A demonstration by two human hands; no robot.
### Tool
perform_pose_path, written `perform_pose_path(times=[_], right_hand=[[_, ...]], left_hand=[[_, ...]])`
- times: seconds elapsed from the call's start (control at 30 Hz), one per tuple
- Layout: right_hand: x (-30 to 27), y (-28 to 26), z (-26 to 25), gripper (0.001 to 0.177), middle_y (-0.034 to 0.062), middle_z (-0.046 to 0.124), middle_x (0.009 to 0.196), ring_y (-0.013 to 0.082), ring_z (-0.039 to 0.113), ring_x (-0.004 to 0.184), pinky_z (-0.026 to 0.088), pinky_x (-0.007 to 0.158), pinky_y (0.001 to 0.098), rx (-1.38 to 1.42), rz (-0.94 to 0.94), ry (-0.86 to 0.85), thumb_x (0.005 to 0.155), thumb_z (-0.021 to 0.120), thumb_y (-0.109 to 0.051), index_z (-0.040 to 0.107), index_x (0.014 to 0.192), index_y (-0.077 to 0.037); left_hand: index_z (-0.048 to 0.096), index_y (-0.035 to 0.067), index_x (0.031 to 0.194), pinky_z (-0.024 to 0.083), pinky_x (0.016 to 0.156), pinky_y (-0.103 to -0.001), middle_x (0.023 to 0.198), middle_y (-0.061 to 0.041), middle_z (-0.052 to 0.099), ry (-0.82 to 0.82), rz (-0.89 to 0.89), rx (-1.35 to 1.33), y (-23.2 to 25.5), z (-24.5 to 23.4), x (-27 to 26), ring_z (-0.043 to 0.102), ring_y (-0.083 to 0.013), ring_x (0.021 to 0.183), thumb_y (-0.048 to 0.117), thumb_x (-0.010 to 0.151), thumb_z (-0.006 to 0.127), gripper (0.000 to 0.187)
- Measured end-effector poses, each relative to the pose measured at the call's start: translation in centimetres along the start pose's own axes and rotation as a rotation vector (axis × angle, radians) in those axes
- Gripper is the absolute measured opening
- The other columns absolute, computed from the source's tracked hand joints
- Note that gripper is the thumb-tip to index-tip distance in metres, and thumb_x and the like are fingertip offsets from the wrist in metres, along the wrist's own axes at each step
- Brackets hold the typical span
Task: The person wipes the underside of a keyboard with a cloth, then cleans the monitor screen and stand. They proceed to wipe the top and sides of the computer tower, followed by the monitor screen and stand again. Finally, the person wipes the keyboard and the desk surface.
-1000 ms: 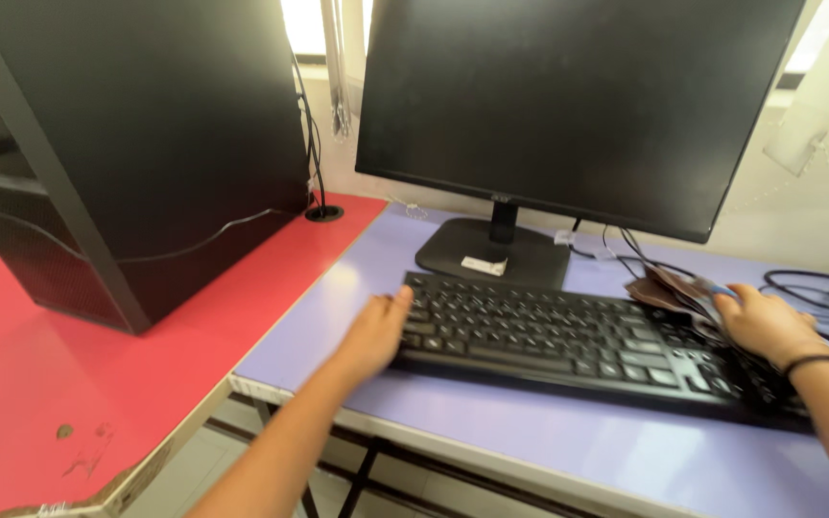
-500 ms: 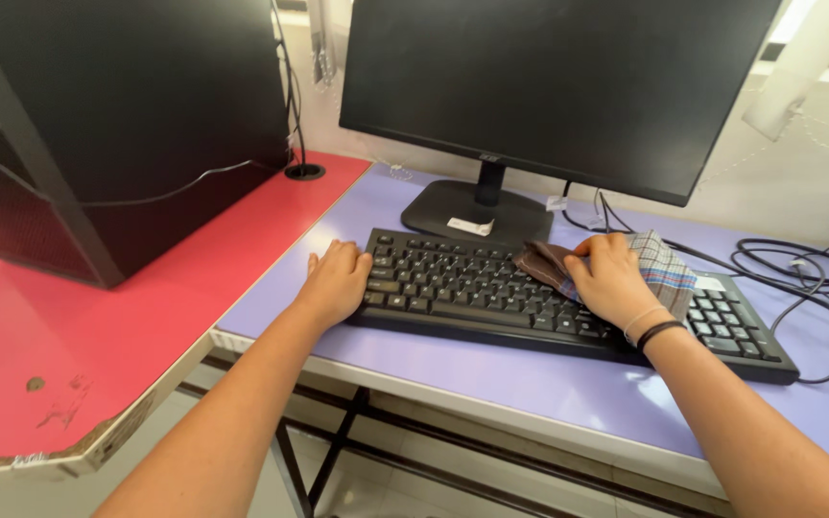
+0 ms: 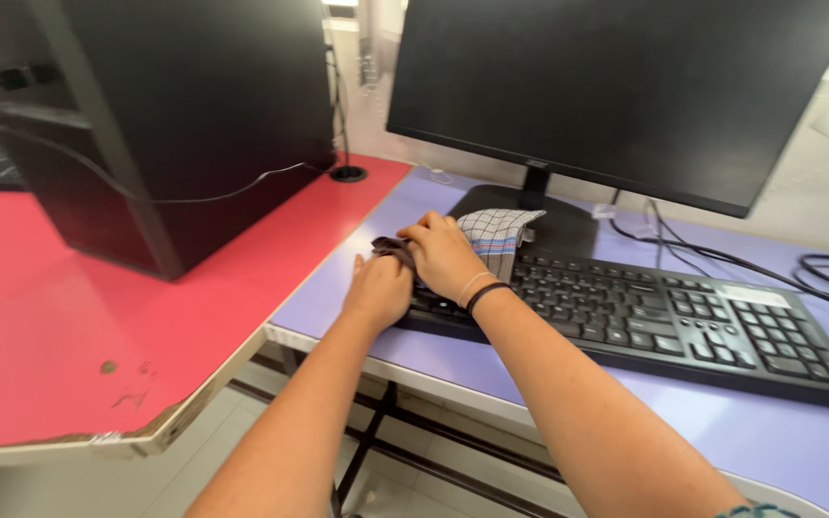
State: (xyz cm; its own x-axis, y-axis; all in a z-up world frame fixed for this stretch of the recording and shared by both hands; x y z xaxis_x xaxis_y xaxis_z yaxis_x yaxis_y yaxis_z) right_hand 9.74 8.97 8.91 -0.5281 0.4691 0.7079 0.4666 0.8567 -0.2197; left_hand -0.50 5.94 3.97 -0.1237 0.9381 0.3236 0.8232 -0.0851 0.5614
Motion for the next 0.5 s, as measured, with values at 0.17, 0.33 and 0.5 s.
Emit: perform_pose_path(times=[0.17, 0.33, 0.5], right_hand=[[-1.9, 0.7, -2.9, 0.023, 0.0164, 0.063, 0.112, 0.0383, 0.058, 0.109, 0.047, 0.098, 0.046, -0.106, 0.038, -0.153, 0.095, 0.061, -0.024, 0.07, 0.106, -0.006], [-7.4, 6.2, -10.1, 0.037, 0.0137, 0.065, 0.126, 0.0333, 0.056, 0.122, 0.041, 0.109, 0.046, -0.138, 0.028, -0.286, 0.099, 0.054, -0.032, 0.069, 0.123, -0.008], [-14.3, 15.3, -19.1, 0.045, 0.0216, 0.053, 0.143, 0.0392, 0.045, 0.136, 0.033, 0.113, 0.0515, -0.353, 0.174, -0.255, 0.099, 0.054, -0.04, 0.066, 0.136, -0.018]], left_hand=[[0.07, 0.009, 0.118, 0.015, 0.123, -0.059, 0.131, -0.018, 0.064, 0.073, 0.068, -0.046, 0.4, -0.6, 0.1, 0.045, -0.0409, 0.138, 0.023, 0.096, 0.038, 0.041], [0.069, 0.006, 0.117, 0.014, 0.123, -0.057, 0.134, -0.016, 0.063, 0.065, 0.06, -0.042, 0.1, 0.0, 0.2, 0.04, -0.0407, 0.142, 0.029, 0.102, 0.034, 0.045], [0.069, 0.006, 0.116, 0.014, 0.123, -0.057, 0.132, -0.017, 0.063, 0.058, 0.056, -0.041, 0.0, 0.0, 0.2, 0.041, -0.0397, 0.143, 0.03, 0.103, 0.033, 0.046]])
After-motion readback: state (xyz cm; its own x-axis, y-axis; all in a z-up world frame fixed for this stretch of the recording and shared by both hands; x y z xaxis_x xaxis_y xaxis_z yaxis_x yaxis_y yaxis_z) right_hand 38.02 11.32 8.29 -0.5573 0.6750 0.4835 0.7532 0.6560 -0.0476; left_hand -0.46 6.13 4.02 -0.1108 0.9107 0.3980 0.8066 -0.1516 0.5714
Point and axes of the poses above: each hand's wrist, its own x-axis towards the middle knuckle, its own z-axis out of the palm, y = z × x, the point moved 8 cm from there along x, towards the middle knuckle
